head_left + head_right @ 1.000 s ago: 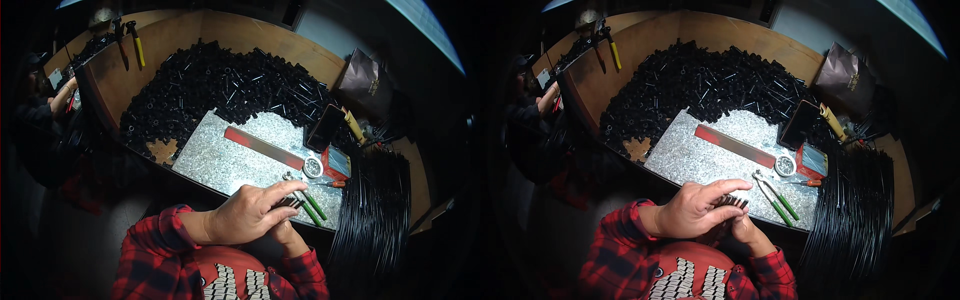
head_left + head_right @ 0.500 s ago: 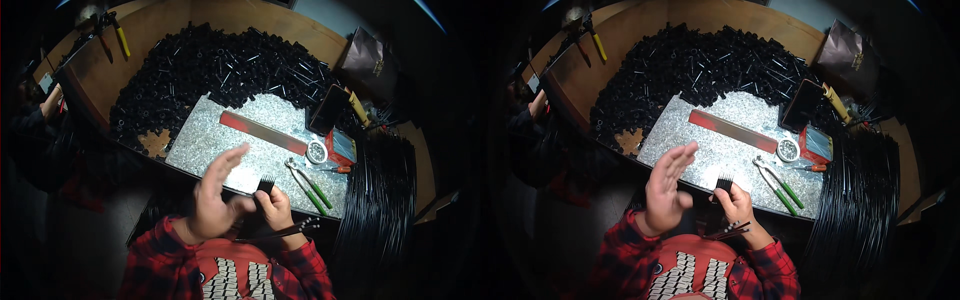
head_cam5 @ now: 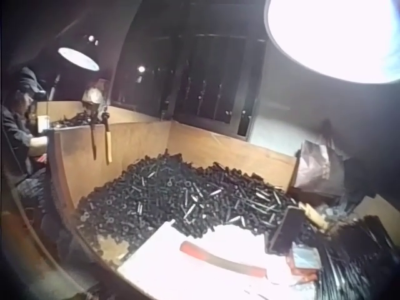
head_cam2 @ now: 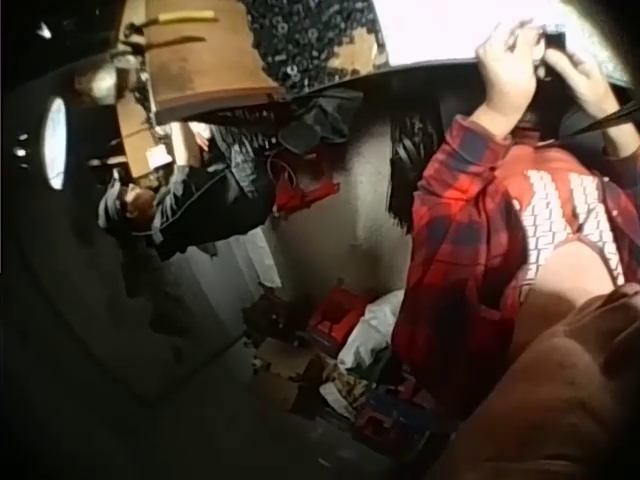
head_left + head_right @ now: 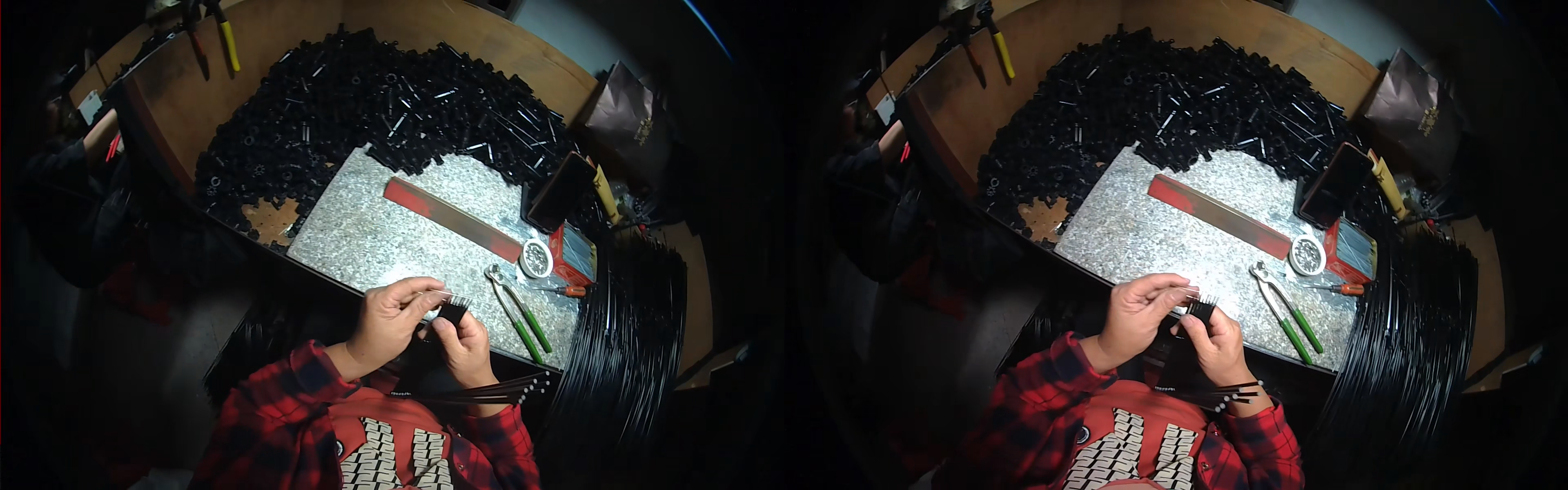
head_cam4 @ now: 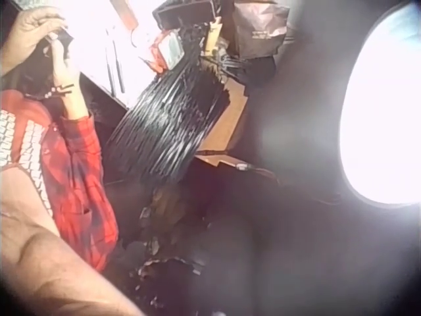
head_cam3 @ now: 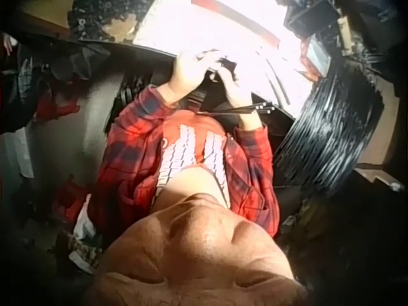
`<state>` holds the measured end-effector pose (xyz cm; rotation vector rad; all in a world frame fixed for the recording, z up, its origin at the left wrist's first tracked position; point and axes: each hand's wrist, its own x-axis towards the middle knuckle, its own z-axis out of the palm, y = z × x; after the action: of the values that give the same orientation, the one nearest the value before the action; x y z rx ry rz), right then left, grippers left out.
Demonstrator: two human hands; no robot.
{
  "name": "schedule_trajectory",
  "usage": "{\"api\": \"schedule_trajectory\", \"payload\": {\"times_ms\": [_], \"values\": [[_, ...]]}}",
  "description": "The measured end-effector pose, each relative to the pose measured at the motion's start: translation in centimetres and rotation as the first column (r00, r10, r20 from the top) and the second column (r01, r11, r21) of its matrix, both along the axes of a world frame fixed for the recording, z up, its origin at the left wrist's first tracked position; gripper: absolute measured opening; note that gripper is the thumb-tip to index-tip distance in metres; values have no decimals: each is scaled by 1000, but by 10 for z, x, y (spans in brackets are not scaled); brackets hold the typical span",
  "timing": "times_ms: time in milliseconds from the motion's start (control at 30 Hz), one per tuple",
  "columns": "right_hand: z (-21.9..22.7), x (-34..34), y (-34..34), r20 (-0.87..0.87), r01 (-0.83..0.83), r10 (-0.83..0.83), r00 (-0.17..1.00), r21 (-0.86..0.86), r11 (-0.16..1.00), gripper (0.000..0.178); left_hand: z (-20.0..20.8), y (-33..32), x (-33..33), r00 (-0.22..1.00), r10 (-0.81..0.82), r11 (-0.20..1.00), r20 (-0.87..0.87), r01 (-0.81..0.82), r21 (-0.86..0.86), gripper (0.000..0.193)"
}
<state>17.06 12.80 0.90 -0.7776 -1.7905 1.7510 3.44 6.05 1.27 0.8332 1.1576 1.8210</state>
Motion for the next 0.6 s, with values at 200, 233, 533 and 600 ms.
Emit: {"api": "schedule_trajectory", "payload": {"times_ms": [200,233,533,600], "values": [[-2,1,2,-24,-9,9,1000,9,1000,19,-1,5,4,982,63,998,-177,-65,-5,12],[-3,0,2,-24,-12,12,1000,4,1000,20,-1,4,2,984,33,999,-177,-37,-19,16],[0,1,5,50,-39,35,998,80,996,18,7,22,-85,768,214,970,-603,-241,37,30],[-2,3,7,58,-19,14,998,82,996,18,6,43,-139,291,366,885,-884,-403,234,24]]}}
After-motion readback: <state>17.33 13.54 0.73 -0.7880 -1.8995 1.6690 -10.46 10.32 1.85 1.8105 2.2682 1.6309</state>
